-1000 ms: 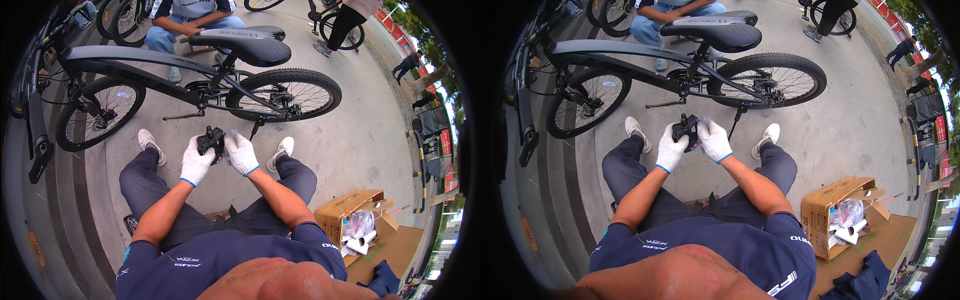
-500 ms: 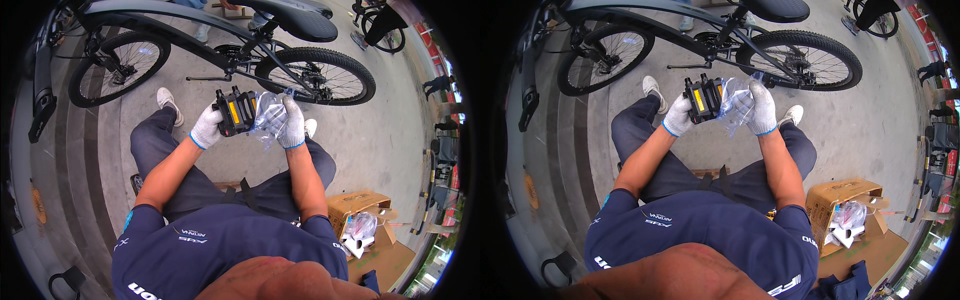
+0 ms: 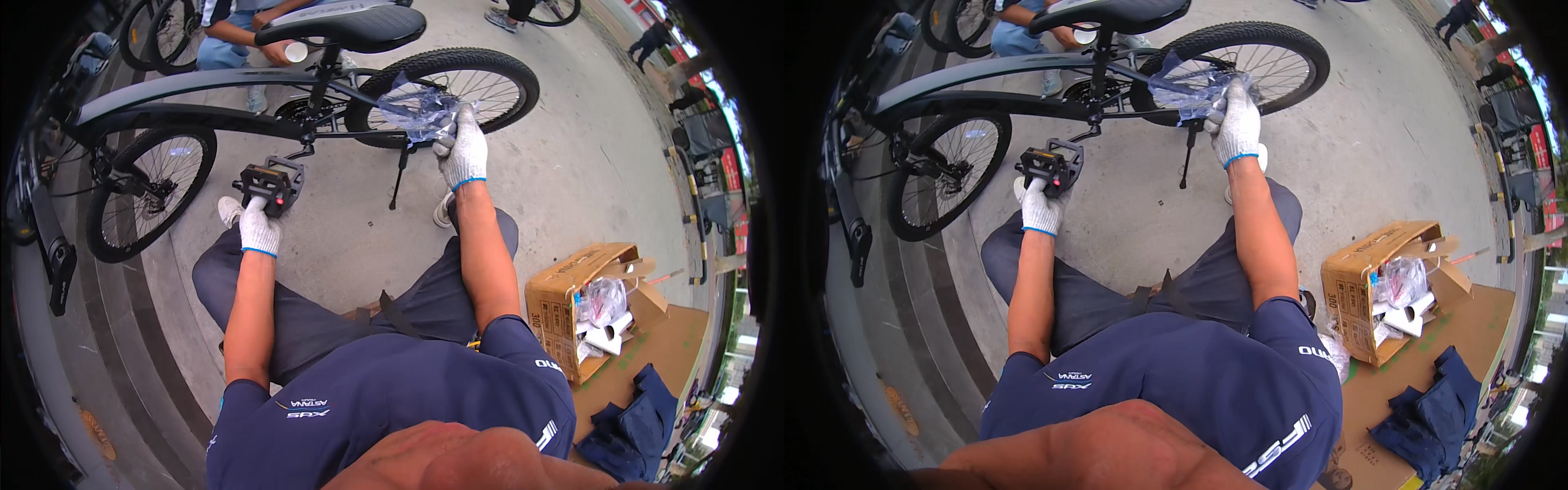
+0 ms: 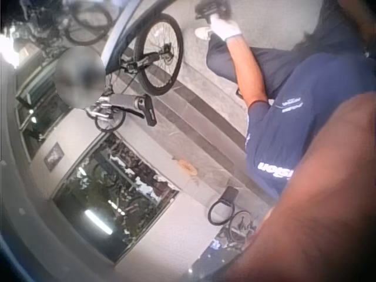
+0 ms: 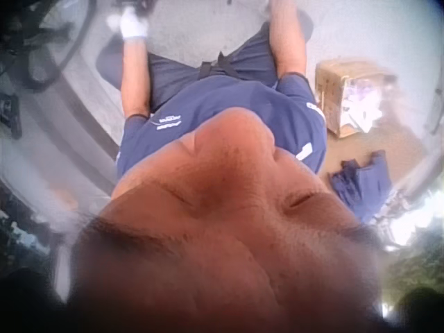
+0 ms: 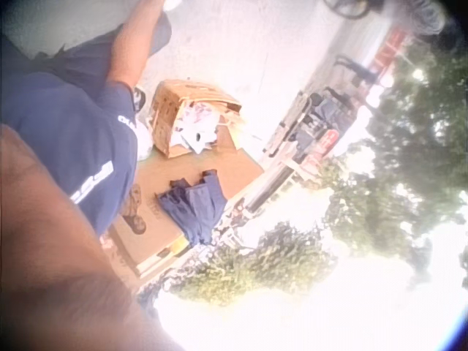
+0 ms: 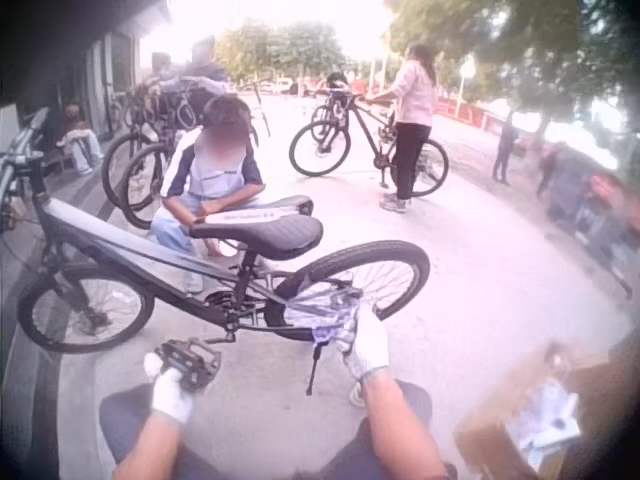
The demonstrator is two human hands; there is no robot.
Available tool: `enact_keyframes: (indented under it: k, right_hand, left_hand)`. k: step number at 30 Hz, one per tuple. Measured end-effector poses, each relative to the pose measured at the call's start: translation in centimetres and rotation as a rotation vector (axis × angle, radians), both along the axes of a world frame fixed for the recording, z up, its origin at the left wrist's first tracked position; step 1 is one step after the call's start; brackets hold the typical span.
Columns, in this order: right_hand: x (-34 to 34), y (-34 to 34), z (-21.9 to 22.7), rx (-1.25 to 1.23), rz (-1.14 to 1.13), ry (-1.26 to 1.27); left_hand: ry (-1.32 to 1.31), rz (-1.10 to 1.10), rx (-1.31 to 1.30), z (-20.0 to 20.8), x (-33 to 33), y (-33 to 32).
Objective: The person installs a bicycle pedal onto the crank arm using a wrench, then tightens the handlebar stem bolts. The person uses a wrench to secure the pedal and adjusts the handlebar stem with a tool.
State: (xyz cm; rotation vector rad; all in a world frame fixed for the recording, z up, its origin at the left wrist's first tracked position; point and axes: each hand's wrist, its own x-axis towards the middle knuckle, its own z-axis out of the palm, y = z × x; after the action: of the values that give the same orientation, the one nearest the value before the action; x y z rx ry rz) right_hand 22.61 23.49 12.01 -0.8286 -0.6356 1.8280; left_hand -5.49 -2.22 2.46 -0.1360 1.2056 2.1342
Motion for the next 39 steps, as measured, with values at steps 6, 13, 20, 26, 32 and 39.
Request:
enact_keyframes:
  k: [6, 13, 20, 26, 32, 39]
  right_hand:
    - [15.1, -0.1, 0.9, 0.309, 0.052, -0.17]
    - [45.2, -1.3, -5.4, 0.218, -0.664, -0.396]
    - [65.0, -10.5, -16.7, -0.27, -1.385, -0.495]
    - [57.5, -12.2, -25.1, -0.623, -0.755, -0.488]
    - [37.8, -3.4, -15.6, -0.148, -0.365, -0.254]
    - [11.4, -2.2, 0.6, 0.588, 0.388, -0.395]
  left_hand:
    - [-0.019, -0.147, -0.045, -1.4, -0.2, -0.7]
    - [-0.216, -0.28, -0.006, -2.9, -2.9, -1.1]
    - [-0.225, -0.298, -0.068, -2.3, -2.3, 0.0]
    - [-0.175, -0.366, -0.051, -1.4, -1.0, 0.3]
    - [-0.219, -0.406, -0.045, -1.7, -0.9, 0.9]
    - [-0.212, -0.451, -0.025, -2.5, -0.1, 0.9]
